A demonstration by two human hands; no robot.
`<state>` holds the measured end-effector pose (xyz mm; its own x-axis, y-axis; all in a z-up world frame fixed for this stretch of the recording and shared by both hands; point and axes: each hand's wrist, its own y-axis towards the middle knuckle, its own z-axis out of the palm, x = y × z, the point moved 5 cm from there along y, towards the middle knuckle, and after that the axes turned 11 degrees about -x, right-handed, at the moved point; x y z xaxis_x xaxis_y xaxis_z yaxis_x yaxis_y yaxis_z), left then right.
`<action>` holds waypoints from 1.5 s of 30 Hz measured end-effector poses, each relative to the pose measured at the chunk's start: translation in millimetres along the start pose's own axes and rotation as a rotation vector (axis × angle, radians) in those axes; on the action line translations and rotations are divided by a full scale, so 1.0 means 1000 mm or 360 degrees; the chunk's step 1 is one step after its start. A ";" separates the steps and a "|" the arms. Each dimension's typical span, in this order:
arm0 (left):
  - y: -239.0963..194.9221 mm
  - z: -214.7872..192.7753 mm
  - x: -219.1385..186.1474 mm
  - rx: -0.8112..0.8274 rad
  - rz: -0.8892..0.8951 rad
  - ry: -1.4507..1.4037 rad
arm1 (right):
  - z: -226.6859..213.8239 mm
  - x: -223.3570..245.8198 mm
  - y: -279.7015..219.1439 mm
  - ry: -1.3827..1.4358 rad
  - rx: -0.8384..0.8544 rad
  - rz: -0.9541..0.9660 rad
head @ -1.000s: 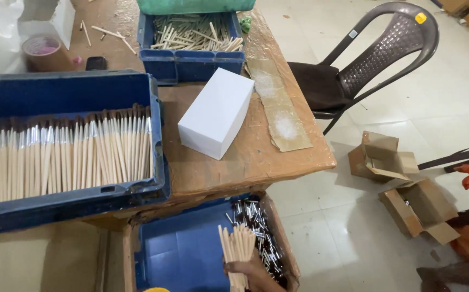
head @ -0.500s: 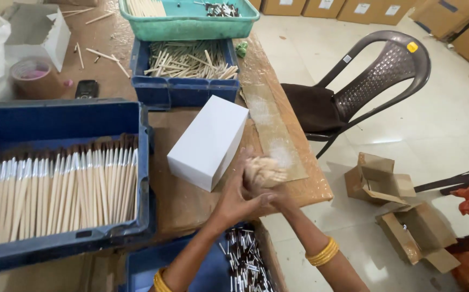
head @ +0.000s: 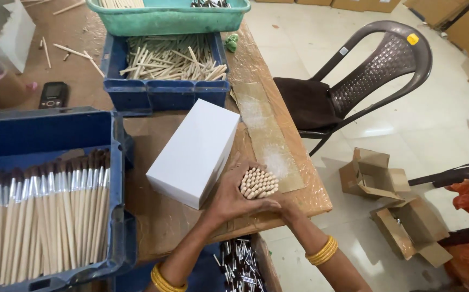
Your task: Assembling paintbrushes by attaching metal ferrules with bristles onto wooden handles.
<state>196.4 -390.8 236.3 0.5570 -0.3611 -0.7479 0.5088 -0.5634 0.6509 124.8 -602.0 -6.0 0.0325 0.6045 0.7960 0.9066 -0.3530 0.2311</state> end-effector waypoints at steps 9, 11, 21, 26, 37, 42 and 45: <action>-0.021 0.018 0.034 -0.0112 -0.0419 -0.0233 | 0.025 0.008 0.002 -0.0175 0.0008 0.0276; -0.026 0.018 0.039 -0.0099 -0.0431 -0.0400 | 0.029 0.019 0.000 -0.0217 0.0018 0.0331; -0.033 0.006 0.018 -0.0450 -0.0639 -0.1073 | -0.003 0.182 -0.054 -0.0195 -0.0199 0.0234; -0.082 0.037 0.010 -0.0386 -0.1538 -0.1901 | -0.055 0.282 -0.095 -0.0474 -0.0834 -0.0954; -0.119 0.021 -0.075 0.0195 -0.1714 -0.1955 | -0.040 0.368 -0.160 -0.0862 0.0581 -0.2272; -0.098 -0.051 -0.078 -0.0501 -0.0827 -0.0443 | -0.076 0.358 -0.078 0.0283 -0.0151 -0.1450; -0.076 -0.089 -0.073 -0.0785 -0.0247 0.0561 | -0.052 0.281 -0.027 0.0476 -0.0535 -0.0741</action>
<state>175.6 -255.1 253.5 0.5924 0.0117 -0.8055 0.7975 -0.1498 0.5844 87.6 -460.1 240.7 -0.4950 0.5404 0.6804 0.6149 -0.3354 0.7137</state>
